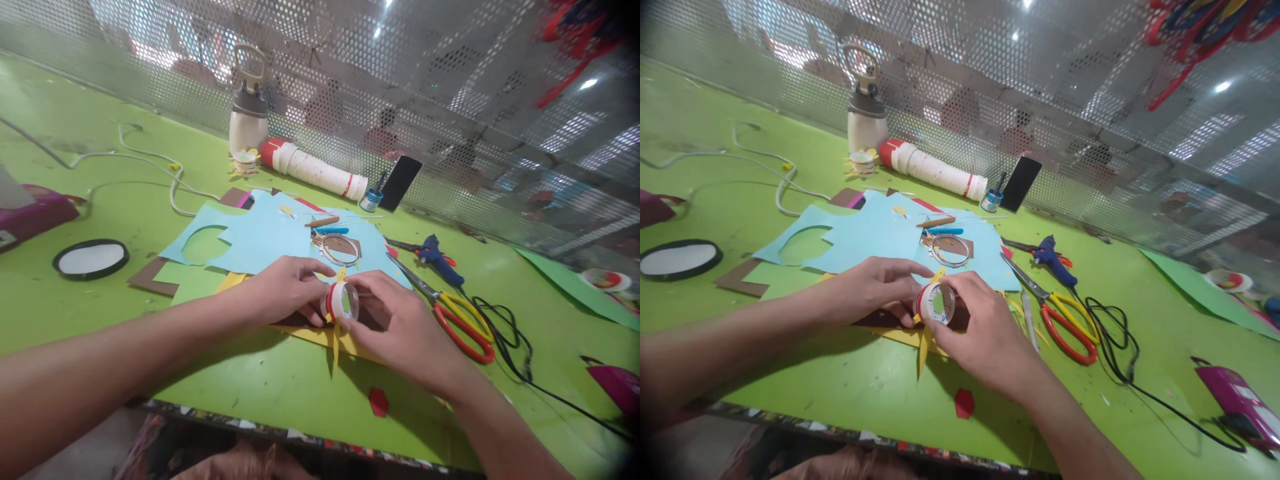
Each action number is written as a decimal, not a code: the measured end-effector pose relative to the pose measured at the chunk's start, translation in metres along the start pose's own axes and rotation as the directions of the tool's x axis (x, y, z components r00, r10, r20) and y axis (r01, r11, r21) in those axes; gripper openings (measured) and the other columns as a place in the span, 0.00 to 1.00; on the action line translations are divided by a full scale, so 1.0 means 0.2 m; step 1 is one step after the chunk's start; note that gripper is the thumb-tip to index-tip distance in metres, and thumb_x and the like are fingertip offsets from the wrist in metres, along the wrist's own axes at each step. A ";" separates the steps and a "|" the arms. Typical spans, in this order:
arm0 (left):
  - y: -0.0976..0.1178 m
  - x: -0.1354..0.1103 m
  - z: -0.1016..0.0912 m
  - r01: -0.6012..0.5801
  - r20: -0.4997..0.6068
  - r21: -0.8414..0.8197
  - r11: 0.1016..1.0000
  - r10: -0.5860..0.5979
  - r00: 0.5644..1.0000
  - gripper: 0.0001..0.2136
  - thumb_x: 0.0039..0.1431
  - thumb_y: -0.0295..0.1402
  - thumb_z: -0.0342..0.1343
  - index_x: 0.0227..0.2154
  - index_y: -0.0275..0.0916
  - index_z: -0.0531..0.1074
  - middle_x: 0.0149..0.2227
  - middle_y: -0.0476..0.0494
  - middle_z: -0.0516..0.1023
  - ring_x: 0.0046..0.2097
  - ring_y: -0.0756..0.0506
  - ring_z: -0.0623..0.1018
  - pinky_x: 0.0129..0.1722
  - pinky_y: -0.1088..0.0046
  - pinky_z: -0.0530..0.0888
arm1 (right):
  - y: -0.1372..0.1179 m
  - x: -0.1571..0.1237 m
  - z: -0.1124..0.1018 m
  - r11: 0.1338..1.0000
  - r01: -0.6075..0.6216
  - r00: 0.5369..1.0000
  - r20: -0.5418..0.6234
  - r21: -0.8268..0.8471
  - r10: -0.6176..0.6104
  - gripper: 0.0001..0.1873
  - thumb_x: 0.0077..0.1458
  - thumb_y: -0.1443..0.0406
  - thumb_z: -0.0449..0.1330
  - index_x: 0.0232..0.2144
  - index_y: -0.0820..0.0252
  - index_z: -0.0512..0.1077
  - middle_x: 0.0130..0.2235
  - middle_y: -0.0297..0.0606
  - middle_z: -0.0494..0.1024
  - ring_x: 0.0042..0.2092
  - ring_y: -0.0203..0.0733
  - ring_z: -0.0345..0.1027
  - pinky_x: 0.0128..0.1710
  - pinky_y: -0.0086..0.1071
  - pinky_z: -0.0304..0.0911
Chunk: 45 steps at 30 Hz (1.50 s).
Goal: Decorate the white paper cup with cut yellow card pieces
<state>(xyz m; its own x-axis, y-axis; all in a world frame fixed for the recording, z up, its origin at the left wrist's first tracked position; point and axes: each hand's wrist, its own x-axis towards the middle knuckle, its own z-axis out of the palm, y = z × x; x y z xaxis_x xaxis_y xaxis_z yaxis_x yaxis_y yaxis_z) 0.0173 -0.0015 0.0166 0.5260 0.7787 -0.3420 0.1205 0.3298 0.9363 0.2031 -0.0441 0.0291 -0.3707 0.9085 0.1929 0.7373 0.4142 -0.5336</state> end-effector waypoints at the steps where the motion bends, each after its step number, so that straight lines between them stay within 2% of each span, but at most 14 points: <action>1: 0.00 0.00 0.00 0.008 0.007 -0.006 1.000 -0.008 1.000 0.25 0.52 0.37 0.58 0.53 0.36 0.65 0.31 0.42 0.80 0.28 0.49 0.77 0.25 0.78 0.69 | 0.00 0.00 0.00 1.000 -0.011 1.000 -0.003 0.012 0.011 0.14 0.53 0.67 0.60 0.44 0.54 0.69 0.44 0.36 0.73 0.44 0.42 0.69 0.45 0.37 0.66; 3: -0.01 -0.01 0.01 0.001 0.033 0.012 1.000 -0.001 0.999 0.27 0.50 0.36 0.59 0.54 0.35 0.64 0.33 0.41 0.79 0.29 0.49 0.78 0.24 0.79 0.67 | 0.01 0.00 0.00 0.999 -0.037 0.999 -0.004 0.034 0.037 0.15 0.53 0.66 0.60 0.44 0.55 0.69 0.45 0.37 0.73 0.44 0.43 0.70 0.45 0.38 0.67; 6: -0.04 0.00 0.02 -0.120 0.081 0.067 0.990 0.115 0.990 0.26 0.47 0.32 0.59 0.51 0.34 0.66 0.32 0.44 0.77 0.31 0.48 0.77 0.26 0.76 0.68 | 0.02 0.00 0.01 0.995 -0.071 0.997 0.000 0.063 0.071 0.14 0.54 0.64 0.60 0.45 0.56 0.69 0.45 0.39 0.73 0.44 0.44 0.70 0.46 0.40 0.67; 9: -0.05 0.01 0.03 -0.198 0.053 0.089 0.976 0.194 0.980 0.24 0.45 0.27 0.57 0.49 0.36 0.67 0.30 0.48 0.76 0.29 0.49 0.77 0.28 0.75 0.71 | 0.03 0.00 0.01 0.995 -0.070 0.997 -0.018 0.067 0.072 0.14 0.54 0.64 0.60 0.44 0.56 0.68 0.45 0.39 0.73 0.45 0.44 0.70 0.47 0.39 0.66; 14: 0.01 -0.01 0.07 -0.105 -0.015 0.071 0.992 0.106 0.994 0.21 0.48 0.24 0.54 0.48 0.33 0.67 0.27 0.50 0.73 0.25 0.51 0.75 0.24 0.78 0.69 | 0.03 0.00 0.01 0.999 -0.032 0.996 -0.080 0.005 0.032 0.14 0.53 0.65 0.61 0.44 0.56 0.69 0.44 0.37 0.73 0.44 0.42 0.70 0.46 0.36 0.65; 21: 0.02 -0.02 0.06 -0.080 -0.015 0.013 0.997 0.080 0.997 0.21 0.52 0.23 0.53 0.51 0.35 0.66 0.27 0.50 0.74 0.24 0.53 0.75 0.24 0.80 0.69 | 0.01 0.00 0.01 0.995 -0.001 0.990 -0.140 -0.097 -0.012 0.14 0.51 0.66 0.62 0.42 0.57 0.70 0.42 0.37 0.74 0.43 0.40 0.68 0.44 0.33 0.64; 29: 0.00 0.00 0.05 -0.064 -0.036 0.036 0.997 0.065 0.997 0.18 0.55 0.24 0.52 0.50 0.36 0.68 0.29 0.49 0.75 0.23 0.53 0.76 0.23 0.80 0.70 | 0.00 0.00 0.03 0.996 -0.028 0.991 -0.133 -0.089 0.016 0.14 0.53 0.65 0.61 0.44 0.57 0.70 0.43 0.38 0.73 0.44 0.41 0.68 0.45 0.35 0.64; 36: 0.00 -0.01 0.05 -0.063 -0.038 0.057 0.996 0.065 0.997 0.21 0.53 0.25 0.55 0.52 0.34 0.68 0.24 0.49 0.75 0.23 0.52 0.76 0.22 0.82 0.69 | -0.01 -0.01 0.04 0.996 -0.046 0.992 -0.120 -0.075 0.037 0.14 0.53 0.65 0.60 0.43 0.58 0.70 0.42 0.39 0.73 0.44 0.43 0.68 0.44 0.37 0.64; 45: 0.01 -0.02 0.04 -0.037 -0.024 0.026 0.999 0.038 0.999 0.18 0.55 0.28 0.55 0.50 0.34 0.71 0.26 0.47 0.78 0.24 0.50 0.78 0.24 0.78 0.71 | -0.02 -0.01 0.03 0.996 -0.071 0.993 -0.101 -0.051 0.066 0.13 0.52 0.65 0.59 0.42 0.58 0.70 0.39 0.39 0.73 0.41 0.43 0.69 0.41 0.38 0.65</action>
<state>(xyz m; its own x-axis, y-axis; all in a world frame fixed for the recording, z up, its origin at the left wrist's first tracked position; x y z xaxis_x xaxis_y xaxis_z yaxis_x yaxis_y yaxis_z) 0.0234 -0.0079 0.0210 0.5095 0.8034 -0.3082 0.1231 0.2865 0.9501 0.1972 -0.0471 0.0264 -0.2627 0.9346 0.2396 0.7895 0.3510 -0.5034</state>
